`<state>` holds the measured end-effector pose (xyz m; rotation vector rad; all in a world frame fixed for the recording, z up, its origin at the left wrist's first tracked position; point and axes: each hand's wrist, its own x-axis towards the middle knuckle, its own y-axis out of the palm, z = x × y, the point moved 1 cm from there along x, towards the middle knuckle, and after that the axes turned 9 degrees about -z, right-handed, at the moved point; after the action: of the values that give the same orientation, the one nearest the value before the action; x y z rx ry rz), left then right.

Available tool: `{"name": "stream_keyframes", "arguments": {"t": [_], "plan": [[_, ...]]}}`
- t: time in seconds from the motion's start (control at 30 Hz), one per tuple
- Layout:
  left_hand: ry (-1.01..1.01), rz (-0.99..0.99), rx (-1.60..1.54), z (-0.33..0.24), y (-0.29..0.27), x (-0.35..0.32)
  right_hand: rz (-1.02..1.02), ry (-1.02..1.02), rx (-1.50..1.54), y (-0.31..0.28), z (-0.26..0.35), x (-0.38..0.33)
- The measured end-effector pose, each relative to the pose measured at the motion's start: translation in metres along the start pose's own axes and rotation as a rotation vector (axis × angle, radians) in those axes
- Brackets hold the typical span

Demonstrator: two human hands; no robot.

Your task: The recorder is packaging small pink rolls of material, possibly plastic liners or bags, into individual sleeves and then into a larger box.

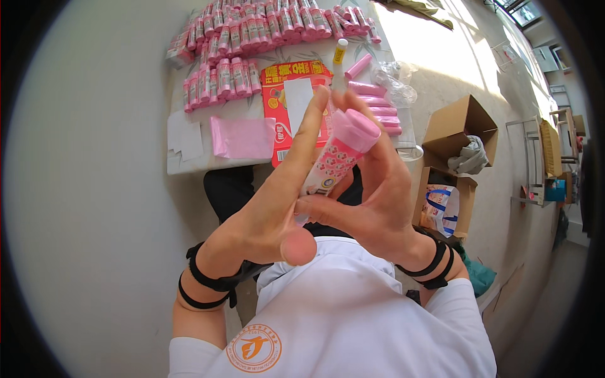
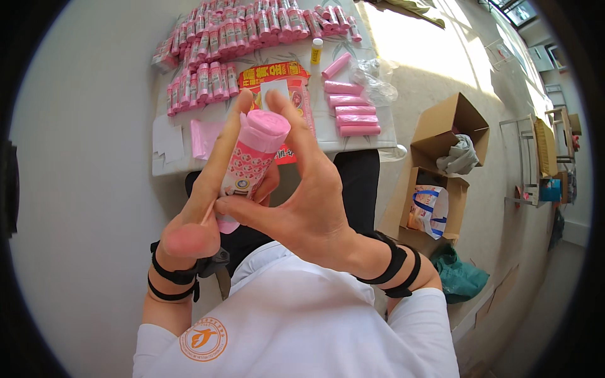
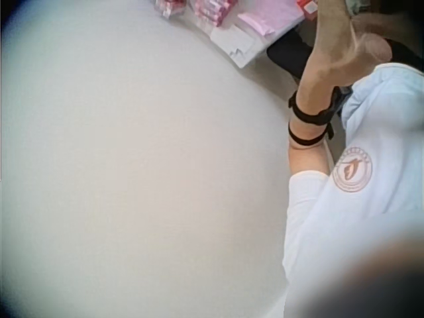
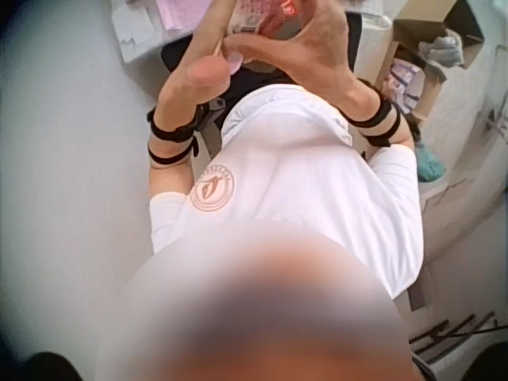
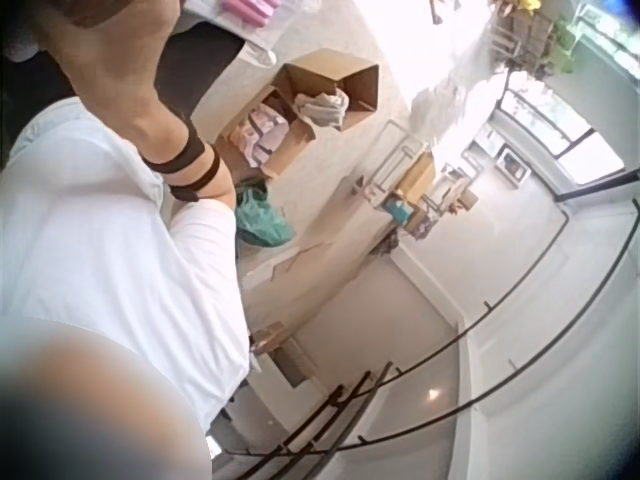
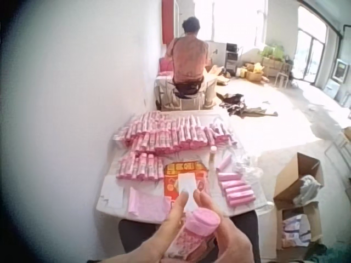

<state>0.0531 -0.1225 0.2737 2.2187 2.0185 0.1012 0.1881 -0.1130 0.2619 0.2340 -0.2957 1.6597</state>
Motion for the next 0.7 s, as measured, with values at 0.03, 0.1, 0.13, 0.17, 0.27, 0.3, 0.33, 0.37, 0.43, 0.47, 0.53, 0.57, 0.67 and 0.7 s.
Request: {"name": "stream_keyframes", "arguments": {"t": [0.03, 0.1, 0.13, 0.17, 0.27, 0.3, 0.33, 0.37, 0.43, 0.47, 0.53, 0.57, 0.67, 0.7], "plan": [[-0.015, 0.03, 0.024, -0.002, 0.0, 0.001, 0.074, 0.159, 0.075, 0.0, -0.001, -0.002], [-0.032, 0.061, 0.05, -0.002, 0.0, 0.002, -0.014, 0.21, 0.104, 0.008, -0.002, -0.007], [0.001, 0.058, 0.048, -0.001, -0.001, 0.003, -0.099, 0.265, 0.135, 0.011, -0.003, -0.009], [0.034, 0.055, 0.045, -0.001, -0.001, 0.004, -0.102, 0.266, 0.136, 0.014, -0.001, -0.008], [-0.127, 0.145, -0.115, -0.012, -0.006, 0.006, -0.151, 0.346, 0.246, 0.015, 0.0, -0.006], [-0.127, 0.135, -0.113, -0.006, -0.011, 0.005, -0.122, 0.385, 0.232, 0.016, -0.002, -0.006], [-0.063, 0.175, -0.163, 0.007, -0.016, 0.005, -0.096, 0.422, 0.214, 0.016, -0.003, -0.006], [0.002, 0.215, -0.213, 0.013, -0.02, 0.005, -0.089, 0.422, 0.216, 0.016, -0.001, -0.005], [-0.06, 0.236, -0.125, 0.007, -0.021, 0.008, -0.085, 0.46, 0.188, 0.014, -0.002, -0.003], [-0.118, 0.254, -0.031, 0.005, -0.02, 0.01, -0.086, 0.463, 0.185, 0.013, -0.004, -0.004], [-0.07, 0.246, -0.038, 0.012, -0.023, 0.009, -0.057, 0.464, 0.208, 0.013, -0.007, -0.005], [-0.022, 0.243, -0.046, 0.015, -0.024, 0.009, -0.055, 0.463, 0.21, 0.016, -0.01, -0.005], [0.024, 0.23, -0.124, 0.02, -0.021, 0.016, -0.144, 0.358, 0.21, 0.023, -0.014, -0.001], [0.024, 0.229, -0.125, 0.02, -0.02, 0.016, -0.107, 0.368, 0.199, 0.022, -0.01, 0.002]]}}
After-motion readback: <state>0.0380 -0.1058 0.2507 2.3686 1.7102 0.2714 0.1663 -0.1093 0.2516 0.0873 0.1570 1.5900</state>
